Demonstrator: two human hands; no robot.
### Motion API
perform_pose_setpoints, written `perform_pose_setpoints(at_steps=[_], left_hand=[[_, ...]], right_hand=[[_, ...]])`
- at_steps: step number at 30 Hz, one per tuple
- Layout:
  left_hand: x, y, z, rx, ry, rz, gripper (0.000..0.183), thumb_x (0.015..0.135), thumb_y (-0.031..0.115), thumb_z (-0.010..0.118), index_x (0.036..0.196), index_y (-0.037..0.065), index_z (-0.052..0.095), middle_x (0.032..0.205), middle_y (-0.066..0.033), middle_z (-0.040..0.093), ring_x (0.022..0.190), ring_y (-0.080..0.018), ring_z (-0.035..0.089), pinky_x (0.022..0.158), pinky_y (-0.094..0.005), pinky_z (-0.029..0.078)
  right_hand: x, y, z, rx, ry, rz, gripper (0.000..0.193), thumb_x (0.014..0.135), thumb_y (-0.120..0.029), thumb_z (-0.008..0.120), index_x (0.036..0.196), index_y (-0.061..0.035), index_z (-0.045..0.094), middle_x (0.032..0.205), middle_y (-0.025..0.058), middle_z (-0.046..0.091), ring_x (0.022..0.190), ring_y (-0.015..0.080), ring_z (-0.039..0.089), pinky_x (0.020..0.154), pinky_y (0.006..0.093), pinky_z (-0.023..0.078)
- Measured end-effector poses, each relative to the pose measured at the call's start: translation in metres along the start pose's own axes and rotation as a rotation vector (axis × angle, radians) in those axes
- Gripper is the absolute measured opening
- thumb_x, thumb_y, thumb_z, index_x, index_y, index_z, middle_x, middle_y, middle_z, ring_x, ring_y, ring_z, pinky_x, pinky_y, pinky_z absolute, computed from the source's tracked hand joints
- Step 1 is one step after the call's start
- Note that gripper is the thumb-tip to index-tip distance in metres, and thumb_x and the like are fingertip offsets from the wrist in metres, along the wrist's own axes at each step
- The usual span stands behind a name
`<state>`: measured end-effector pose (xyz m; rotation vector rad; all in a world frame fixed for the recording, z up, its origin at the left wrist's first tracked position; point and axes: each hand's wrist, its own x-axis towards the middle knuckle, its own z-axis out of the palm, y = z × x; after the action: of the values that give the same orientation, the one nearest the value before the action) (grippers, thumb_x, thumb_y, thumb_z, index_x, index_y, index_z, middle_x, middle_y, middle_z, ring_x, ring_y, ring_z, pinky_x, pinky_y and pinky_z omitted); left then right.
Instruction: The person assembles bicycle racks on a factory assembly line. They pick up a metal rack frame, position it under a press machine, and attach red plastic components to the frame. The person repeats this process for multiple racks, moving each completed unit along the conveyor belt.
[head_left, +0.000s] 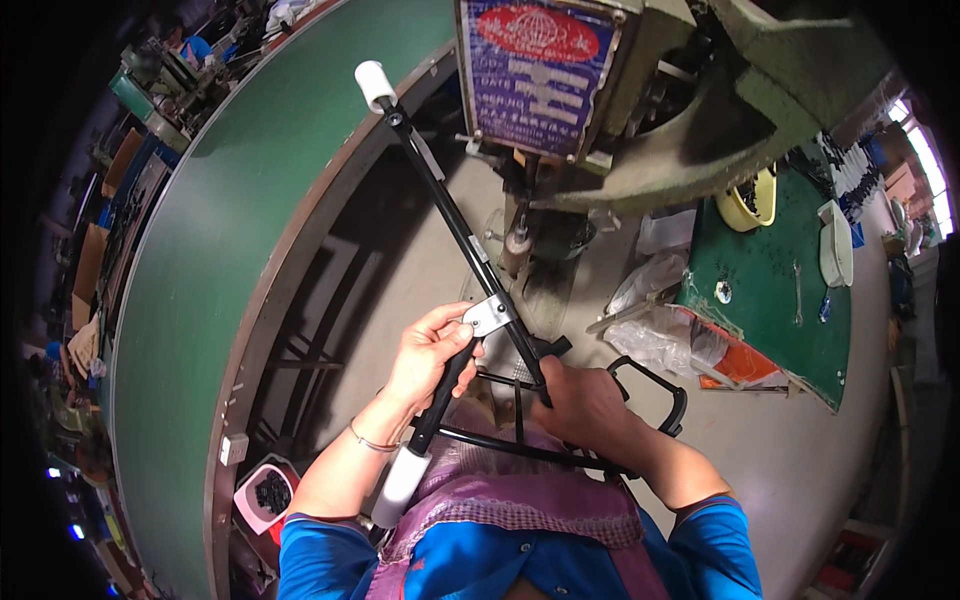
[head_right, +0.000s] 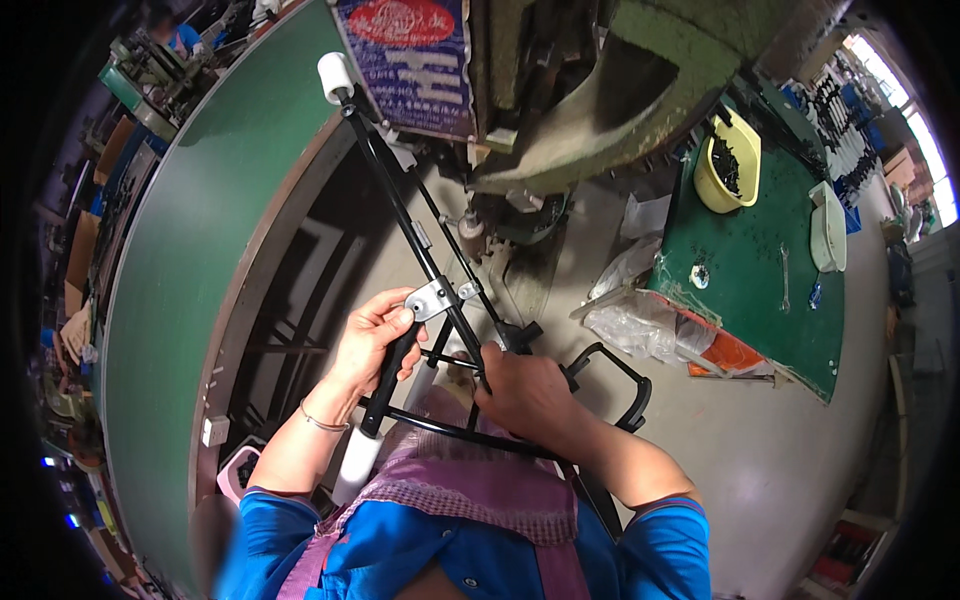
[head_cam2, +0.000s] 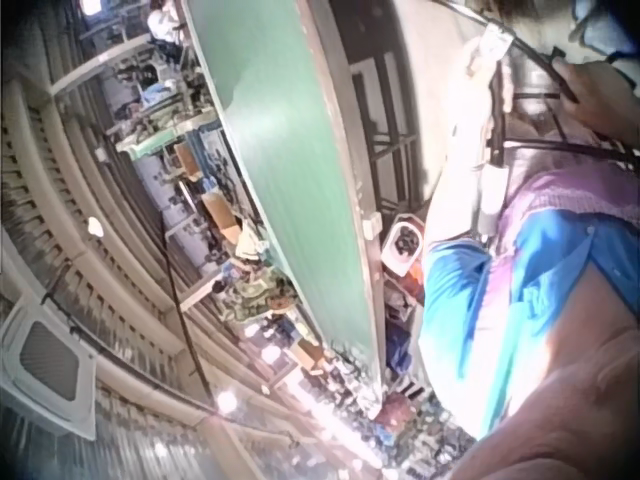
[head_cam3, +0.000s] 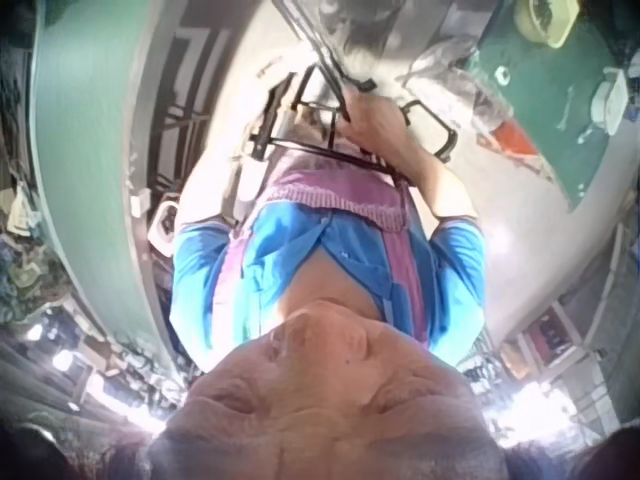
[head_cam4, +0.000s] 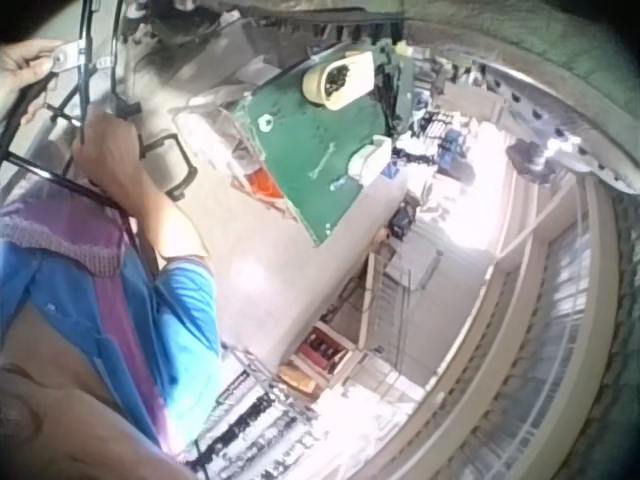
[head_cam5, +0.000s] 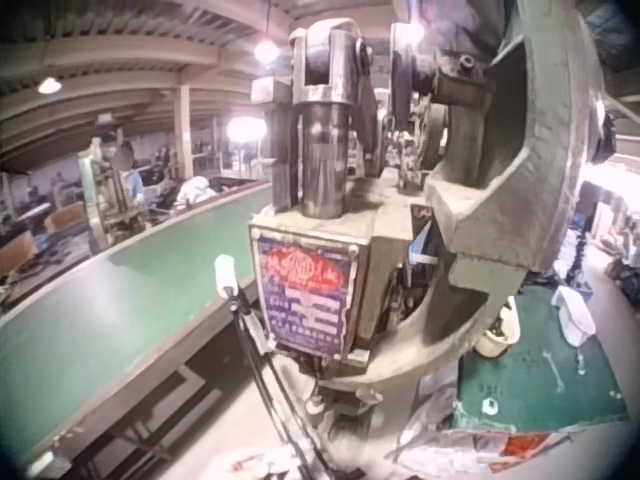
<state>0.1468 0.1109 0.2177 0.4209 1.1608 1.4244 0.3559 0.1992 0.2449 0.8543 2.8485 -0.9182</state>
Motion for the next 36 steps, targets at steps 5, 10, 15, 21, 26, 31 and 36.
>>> perform_pose_setpoints(at_steps=[5, 10, 15, 21, 26, 31, 36], left_hand=[[0.03, 0.027, -0.01, -0.007, -0.036, -0.008, 0.031, 0.096, 0.012, 0.052, 0.125, 0.004, 0.051, 0.078, -0.0136, 0.062, 0.046, -0.0178, 0.055, 0.035, -0.0293, 0.044], [0.061, 0.053, -0.016, -0.007, -0.084, -0.047, 0.03, 0.095, 0.012, 0.052, 0.125, 0.005, 0.051, 0.077, -0.014, 0.062, 0.046, -0.019, 0.056, 0.035, -0.0299, 0.044], [0.087, 0.073, -0.009, -0.017, -0.131, -0.106, 0.031, 0.096, 0.013, 0.052, 0.125, 0.005, 0.051, 0.076, -0.0133, 0.062, 0.046, -0.0181, 0.055, 0.035, -0.0295, 0.043], [0.111, 0.072, 0.012, 0.018, -0.145, -0.159, 0.029, 0.096, 0.012, 0.05, 0.125, 0.006, 0.051, 0.074, -0.0122, 0.06, 0.045, -0.0172, 0.054, 0.035, -0.0275, 0.042], [0.115, 0.076, 0.025, 0.034, -0.204, -0.161, 0.021, 0.097, 0.011, 0.049, 0.116, 0.004, 0.052, 0.074, -0.0113, 0.06, 0.044, -0.0157, 0.054, 0.033, -0.0265, 0.042], [0.121, 0.07, 0.037, 0.055, -0.123, -0.182, 0.021, 0.096, 0.011, 0.05, 0.115, 0.003, 0.052, 0.073, -0.0094, 0.059, 0.043, -0.0135, 0.053, 0.032, -0.0257, 0.041], [0.125, 0.058, 0.037, 0.047, -0.083, -0.162, 0.013, 0.096, 0.012, 0.05, 0.092, 0.0, 0.053, 0.073, -0.0125, 0.061, 0.044, -0.0171, 0.054, 0.033, -0.0286, 0.042]], right_hand=[[0.034, -0.004, -0.018, 0.017, -0.01, 0.056, 0.03, 0.078, -0.025, 0.058, 0.091, -0.0009, 0.046, 0.067, 0.0193, 0.061, 0.065, 0.0402, 0.061, 0.06, 0.05, 0.048], [0.06, -0.018, -0.049, -0.053, -0.092, 0.152, 0.032, 0.081, -0.025, 0.058, 0.092, 0.0023, 0.047, 0.071, 0.0203, 0.064, 0.07, 0.0402, 0.064, 0.067, 0.0486, 0.05], [0.071, -0.008, -0.057, -0.076, -0.002, 0.152, 0.03, 0.079, -0.025, 0.058, 0.091, 0.0003, 0.046, 0.065, 0.0204, 0.06, 0.063, 0.0419, 0.061, 0.06, 0.0497, 0.049], [0.069, -0.004, -0.076, -0.092, -0.03, 0.263, 0.034, 0.074, -0.02, 0.059, 0.093, 0.0052, 0.048, 0.068, 0.0239, 0.062, 0.071, 0.0422, 0.063, 0.067, 0.0484, 0.051], [0.065, 0.011, -0.076, -0.066, 0.017, 0.273, 0.036, 0.075, -0.025, 0.062, 0.094, 0.0031, 0.051, 0.069, 0.025, 0.061, 0.072, 0.0444, 0.062, 0.067, 0.0494, 0.05], [0.066, 0.025, -0.087, -0.053, 0.004, 0.256, 0.036, 0.075, -0.027, 0.063, 0.094, 0.0014, 0.052, 0.076, 0.0272, 0.061, 0.077, 0.0443, 0.062, 0.069, 0.0498, 0.049], [0.071, 0.045, -0.078, -0.102, 0.024, 0.157, 0.036, 0.073, -0.023, 0.061, 0.094, 0.006, 0.06, 0.088, 0.0262, 0.064, 0.088, 0.0395, 0.062, 0.079, 0.0457, 0.05]])
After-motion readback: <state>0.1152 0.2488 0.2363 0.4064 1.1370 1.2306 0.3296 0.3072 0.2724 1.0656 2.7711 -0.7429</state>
